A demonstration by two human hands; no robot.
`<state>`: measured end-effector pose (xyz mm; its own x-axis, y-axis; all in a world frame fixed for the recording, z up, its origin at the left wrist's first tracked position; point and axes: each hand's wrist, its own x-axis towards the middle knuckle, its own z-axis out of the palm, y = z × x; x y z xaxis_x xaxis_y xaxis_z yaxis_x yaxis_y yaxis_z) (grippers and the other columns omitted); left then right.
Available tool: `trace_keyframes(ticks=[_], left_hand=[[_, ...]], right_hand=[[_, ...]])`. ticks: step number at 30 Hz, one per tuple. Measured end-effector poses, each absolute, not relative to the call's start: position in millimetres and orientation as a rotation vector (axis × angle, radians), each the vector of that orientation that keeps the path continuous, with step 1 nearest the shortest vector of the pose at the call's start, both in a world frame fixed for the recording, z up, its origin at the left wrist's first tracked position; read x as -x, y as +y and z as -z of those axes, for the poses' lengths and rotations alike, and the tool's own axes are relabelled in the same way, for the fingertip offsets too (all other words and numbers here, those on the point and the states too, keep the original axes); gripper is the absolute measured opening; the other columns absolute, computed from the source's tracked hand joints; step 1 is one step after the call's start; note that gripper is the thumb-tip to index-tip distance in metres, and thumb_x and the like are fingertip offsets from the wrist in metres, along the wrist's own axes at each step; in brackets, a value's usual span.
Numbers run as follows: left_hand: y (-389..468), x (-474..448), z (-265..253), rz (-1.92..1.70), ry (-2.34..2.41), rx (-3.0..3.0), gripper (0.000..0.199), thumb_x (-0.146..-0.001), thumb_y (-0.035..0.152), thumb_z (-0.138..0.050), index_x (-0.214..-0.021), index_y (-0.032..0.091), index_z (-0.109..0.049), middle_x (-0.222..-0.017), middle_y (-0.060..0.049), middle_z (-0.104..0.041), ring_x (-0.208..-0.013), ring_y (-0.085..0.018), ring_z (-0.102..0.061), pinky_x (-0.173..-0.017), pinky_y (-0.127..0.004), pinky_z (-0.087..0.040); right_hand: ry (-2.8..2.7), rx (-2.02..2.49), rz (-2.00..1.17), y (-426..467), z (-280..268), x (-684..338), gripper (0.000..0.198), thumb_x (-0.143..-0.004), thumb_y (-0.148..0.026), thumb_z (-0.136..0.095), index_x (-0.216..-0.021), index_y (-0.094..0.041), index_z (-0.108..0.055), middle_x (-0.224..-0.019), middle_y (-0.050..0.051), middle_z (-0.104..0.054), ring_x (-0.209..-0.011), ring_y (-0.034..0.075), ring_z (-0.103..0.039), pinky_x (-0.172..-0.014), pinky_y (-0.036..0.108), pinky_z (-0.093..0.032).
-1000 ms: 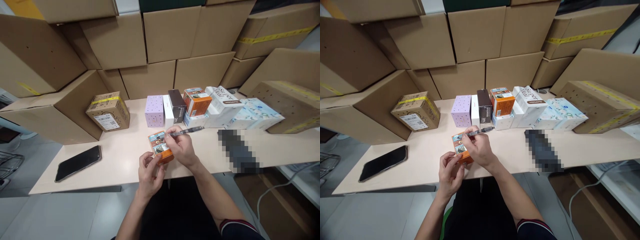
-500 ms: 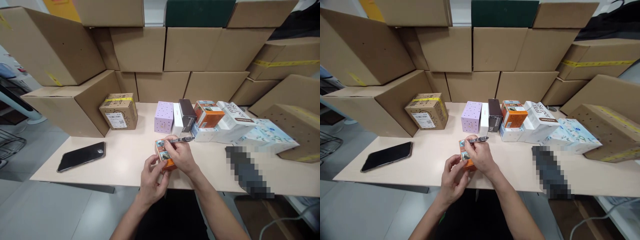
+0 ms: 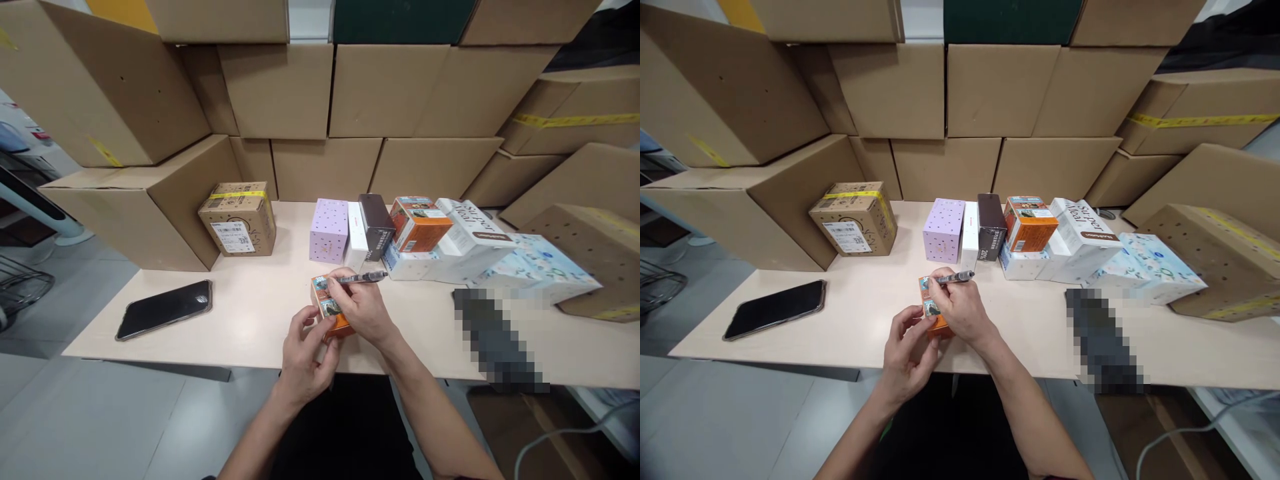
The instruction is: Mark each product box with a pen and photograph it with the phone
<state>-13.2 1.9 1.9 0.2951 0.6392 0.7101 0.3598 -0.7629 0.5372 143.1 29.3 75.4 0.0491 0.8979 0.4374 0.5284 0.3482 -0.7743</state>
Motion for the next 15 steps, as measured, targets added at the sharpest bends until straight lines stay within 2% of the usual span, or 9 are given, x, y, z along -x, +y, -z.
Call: trace_keyframes(ticks=[7, 15], left_hand=[[1.1, 12.6, -5.1, -1.464, 0.923, -2.284, 0.042, -0.086, 0.013, -0.060, -0.127, 0.024, -0.057, -0.129, -0.013, -0.050, -0.115, -0.024, -0.058, -0.087, -0.038, -0.058], [1.9, 13.1, -5.6, -1.468, 0.925, -2.299, 0.042, -0.087, 0.014, -0.059, -0.128, 0.025, -0.057, -0.128, -0.013, -0.050, -0.116, -0.024, -0.058, -0.088, -0.039, -0.058]], right_hand=[[-1.624, 1.310, -0.435, 29.1, -76.0, -142.7, 0.019, -0.096, -0.027, -0.045, -0.088, -0.021, -0.061, -0.085, 0.001, -0.068, -0.077, 0.014, -0.064, -0.073, 0.026, -0.048], [-1.630, 1.304, -0.424, 29.0, -76.8, -142.9, 0.019, -0.096, -0.027, -0.046, -0.087, -0.021, -0.061, -0.082, 0.001, -0.067, -0.073, 0.014, -0.063, -0.070, 0.026, -0.048]])
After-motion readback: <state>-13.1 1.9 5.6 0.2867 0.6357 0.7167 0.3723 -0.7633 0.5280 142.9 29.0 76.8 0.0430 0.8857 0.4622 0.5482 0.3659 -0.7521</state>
